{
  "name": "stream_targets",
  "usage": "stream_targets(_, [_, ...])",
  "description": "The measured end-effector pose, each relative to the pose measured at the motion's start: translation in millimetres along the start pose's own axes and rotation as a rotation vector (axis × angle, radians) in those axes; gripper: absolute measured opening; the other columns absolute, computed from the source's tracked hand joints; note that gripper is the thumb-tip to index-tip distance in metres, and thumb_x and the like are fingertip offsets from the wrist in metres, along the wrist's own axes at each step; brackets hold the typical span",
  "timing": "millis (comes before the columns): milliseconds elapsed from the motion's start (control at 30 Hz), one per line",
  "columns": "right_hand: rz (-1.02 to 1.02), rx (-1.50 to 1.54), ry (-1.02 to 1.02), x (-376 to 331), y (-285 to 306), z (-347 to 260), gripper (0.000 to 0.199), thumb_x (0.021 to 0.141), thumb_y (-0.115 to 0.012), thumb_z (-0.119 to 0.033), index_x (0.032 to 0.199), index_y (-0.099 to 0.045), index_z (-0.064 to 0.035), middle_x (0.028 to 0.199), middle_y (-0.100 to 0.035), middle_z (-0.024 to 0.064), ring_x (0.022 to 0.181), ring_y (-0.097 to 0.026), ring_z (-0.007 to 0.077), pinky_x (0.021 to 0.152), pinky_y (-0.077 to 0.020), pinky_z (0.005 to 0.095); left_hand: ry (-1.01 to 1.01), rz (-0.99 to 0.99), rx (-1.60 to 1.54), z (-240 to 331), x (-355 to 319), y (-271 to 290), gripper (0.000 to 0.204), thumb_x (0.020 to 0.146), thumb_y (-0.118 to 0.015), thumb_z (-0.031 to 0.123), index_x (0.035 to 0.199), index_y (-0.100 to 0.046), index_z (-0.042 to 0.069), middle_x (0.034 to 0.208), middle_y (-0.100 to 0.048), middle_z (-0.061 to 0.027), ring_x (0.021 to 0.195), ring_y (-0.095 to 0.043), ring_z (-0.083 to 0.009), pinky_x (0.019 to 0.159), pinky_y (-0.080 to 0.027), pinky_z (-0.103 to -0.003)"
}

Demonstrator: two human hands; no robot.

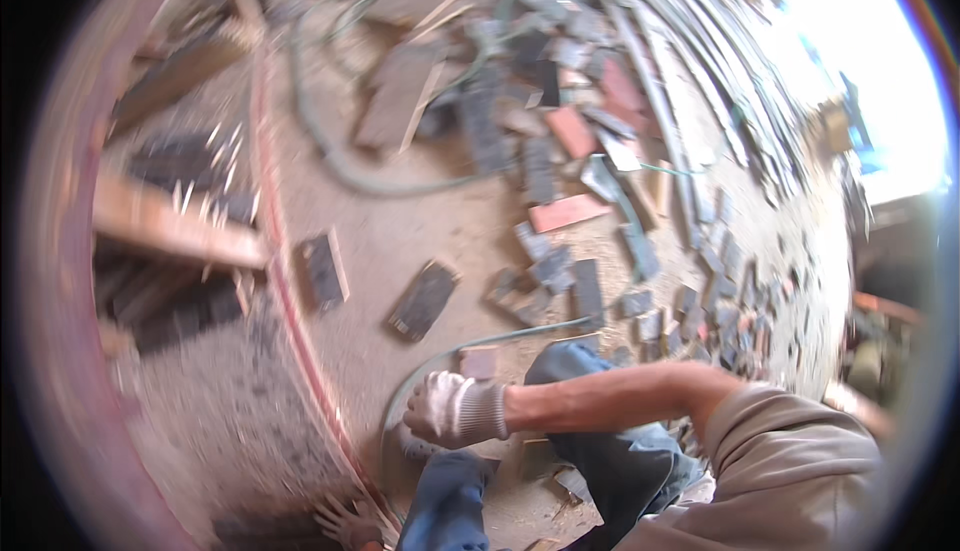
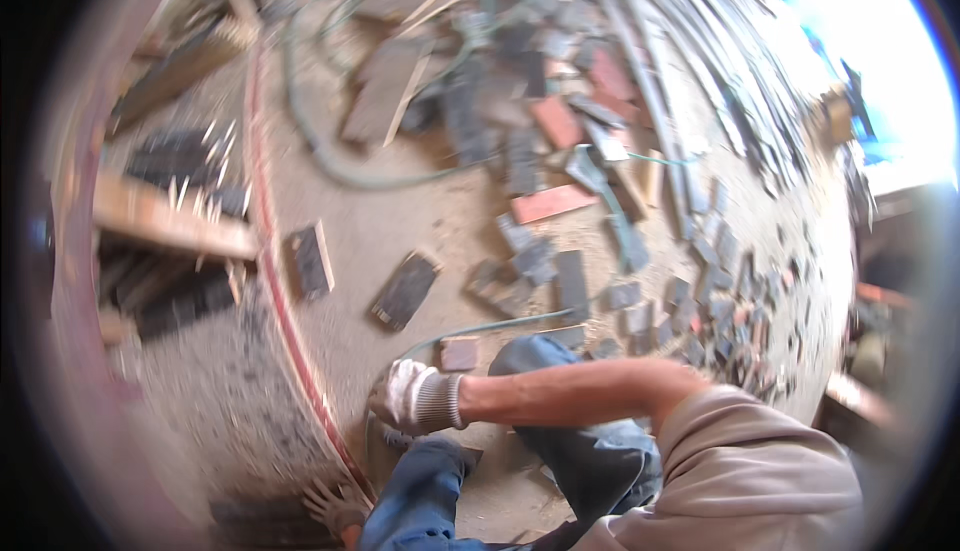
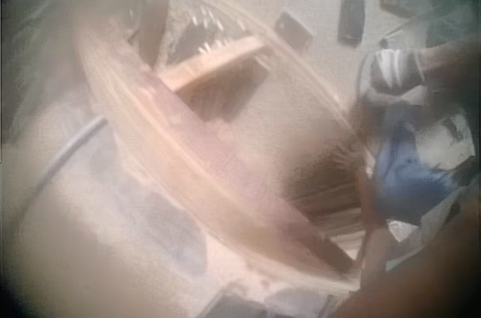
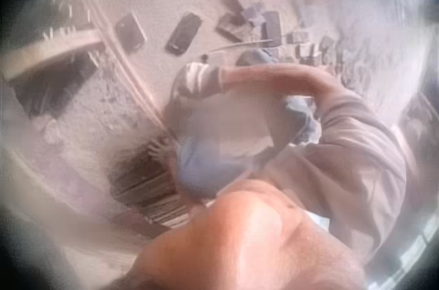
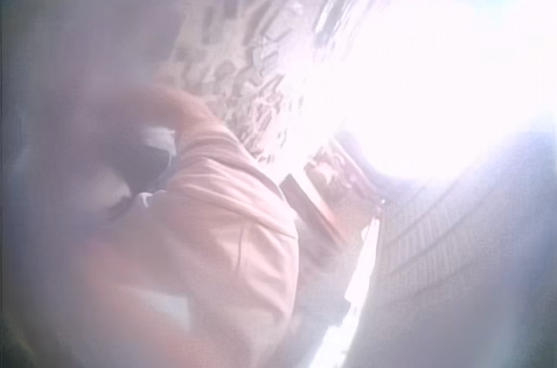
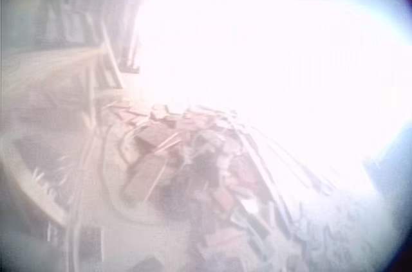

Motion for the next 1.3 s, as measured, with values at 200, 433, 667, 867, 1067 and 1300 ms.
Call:
stream_targets(200, [0.226, 0.179, -0.453, -106, 92, -2, 0.021, 0.098, -0.063, -0.025, 0.089, -0.07, -0.008, 0.083, -0.073, 0.0175, 0.075, -0.072, 0.042, 0.07, -0.057, 0.0543, -0.729, 0.369, -0.122, 53, 15, 113, 0.053, 0.102, -0.065, 0.035, 0.146, -0.062, 0.006, 0.138, -0.068, -0.0243, 0.122, -0.067, -0.0419, 0.104, -0.054, -0.046])
stream_targets(433, [0.545, 0.346, -1.095, -352, 287, -101, 0.026, 0.103, -0.063, -0.034, 0.095, -0.072, -0.0106, 0.084, -0.071, 0.0216, 0.081, -0.072, 0.0429, 0.071, -0.0562, 0.0542, -0.319, -0.173, -0.695, 99, -105, 414, 0.037, 0.103, -0.066, 0.024, 0.131, -0.073, 0.001, 0.124, -0.077, -0.0238, 0.117, -0.074, -0.0369, 0.103, -0.055, -0.045])
stream_targets(667, [0.869, 0.223, -1.652, -586, 448, -179, 0.022, 0.1, -0.062, -0.021, 0.114, -0.076, -0.0118, 0.101, -0.077, 0.0195, 0.093, -0.073, 0.0416, 0.085, -0.0586, 0.0471, -0.257, -0.44, -0.928, 225, -188, 638, 0.045, 0.106, -0.065, 0.022, 0.141, -0.062, -0.005, 0.138, -0.07, -0.0221, 0.132, -0.064, -0.03, 0.111, -0.049, -0.039])
stream_targets(867, [1.169, 0.308, -1.803, -685, 475, -247, 0.02, 0.091, -0.057, -0.011, 0.097, -0.075, -0.0081, 0.099, -0.075, 0.0215, 0.095, -0.072, 0.0409, 0.087, -0.0576, 0.0472, -0.745, -0.37, -0.786, 481, -172, 807, 0.041, 0.1, -0.068, 0.021, 0.135, -0.07, -0.002, 0.121, -0.077, -0.0196, 0.108, -0.075, -0.0268, 0.098, -0.057, -0.036])
stream_targets(1067, [0.977, 0.433, -2.138, -722, 433, -295, 0.019, 0.089, -0.068, -0.023, 0.099, -0.079, -0.0108, 0.102, -0.076, 0.0208, 0.1, -0.072, 0.041, 0.087, -0.0568, 0.0489, -1.343, -0.343, -0.763, 747, -283, 1008, 0.043, 0.101, -0.071, 0.029, 0.137, -0.069, 0.007, 0.127, -0.073, -0.0187, 0.115, -0.073, -0.0326, 0.101, -0.056, -0.041])
stream_targets(1300, [0.075, 0.619, -1.949, -914, 448, -163, 0.025, 0.086, -0.072, -0.028, 0.1, -0.083, -0.0111, 0.107, -0.08, 0.0166, 0.099, -0.076, 0.0358, 0.088, -0.0596, 0.0485, -1.513, -0.112, -0.714, 984, -361, 1094, 0.045, 0.101, -0.07, 0.027, 0.139, -0.066, 0.003, 0.136, -0.071, -0.0188, 0.129, -0.066, -0.0347, 0.11, -0.052, -0.041])
Point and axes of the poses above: each hand's wrist, its own x-axis towards the middle knuckle, its own y-axis out of the back of the hand, z = x × y, the point moved 2 cm from there along x, towards the middle knuckle
